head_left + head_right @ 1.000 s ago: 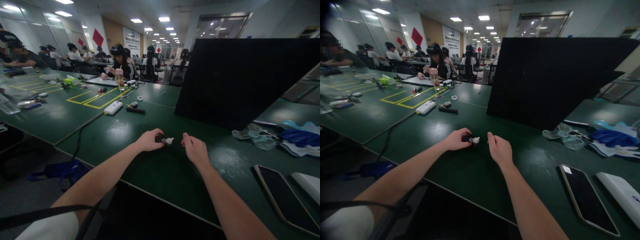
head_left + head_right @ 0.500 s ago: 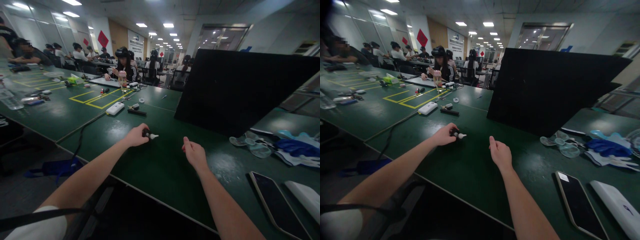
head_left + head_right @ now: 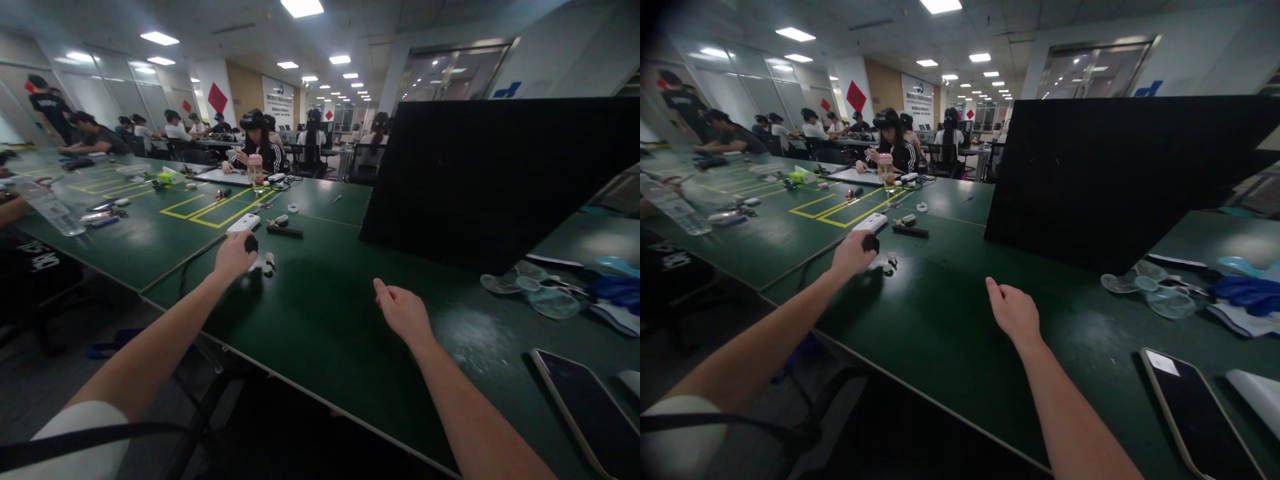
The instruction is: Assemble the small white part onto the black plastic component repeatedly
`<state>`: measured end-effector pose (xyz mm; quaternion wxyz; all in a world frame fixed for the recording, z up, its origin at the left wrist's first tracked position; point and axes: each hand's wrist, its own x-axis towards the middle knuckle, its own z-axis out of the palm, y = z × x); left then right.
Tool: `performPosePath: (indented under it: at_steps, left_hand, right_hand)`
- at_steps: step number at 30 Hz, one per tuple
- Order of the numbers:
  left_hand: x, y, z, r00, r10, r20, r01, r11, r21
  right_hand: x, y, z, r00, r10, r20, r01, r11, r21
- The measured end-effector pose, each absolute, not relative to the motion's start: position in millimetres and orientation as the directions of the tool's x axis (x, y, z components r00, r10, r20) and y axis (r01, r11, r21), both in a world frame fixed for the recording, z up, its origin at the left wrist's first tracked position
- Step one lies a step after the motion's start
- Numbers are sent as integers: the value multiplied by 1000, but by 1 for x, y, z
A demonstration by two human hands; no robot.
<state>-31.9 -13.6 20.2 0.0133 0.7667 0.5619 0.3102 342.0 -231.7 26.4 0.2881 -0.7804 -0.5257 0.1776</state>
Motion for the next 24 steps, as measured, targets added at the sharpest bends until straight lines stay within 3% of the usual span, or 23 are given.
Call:
performPosePath:
  at_steps: [3, 7, 13, 21, 24]
  left_hand:
    - [-23, 4, 3, -62, 939, 339, 739, -185, 648]
    - [6, 13, -13, -95, 960, 263, 581, -161, 798]
    - [65, -2, -13, 190, 955, 226, 553, -294, 779]
    - [160, -66, -3, 558, 809, 186, 493, -503, 710]
    - [190, -95, -1, 647, 747, 155, 457, -542, 705]
  right_hand:
    - [341, -231, 25, 371, 929, 15, 715, -275, -642]
    - [341, -232, 24, 370, 929, 25, 715, -268, -646]
    - [343, -232, 27, 402, 914, 50, 705, -274, -654]
    - [364, -227, 23, 504, 856, 116, 680, -311, -664]
    - [376, -225, 20, 517, 846, 131, 726, -352, -590]
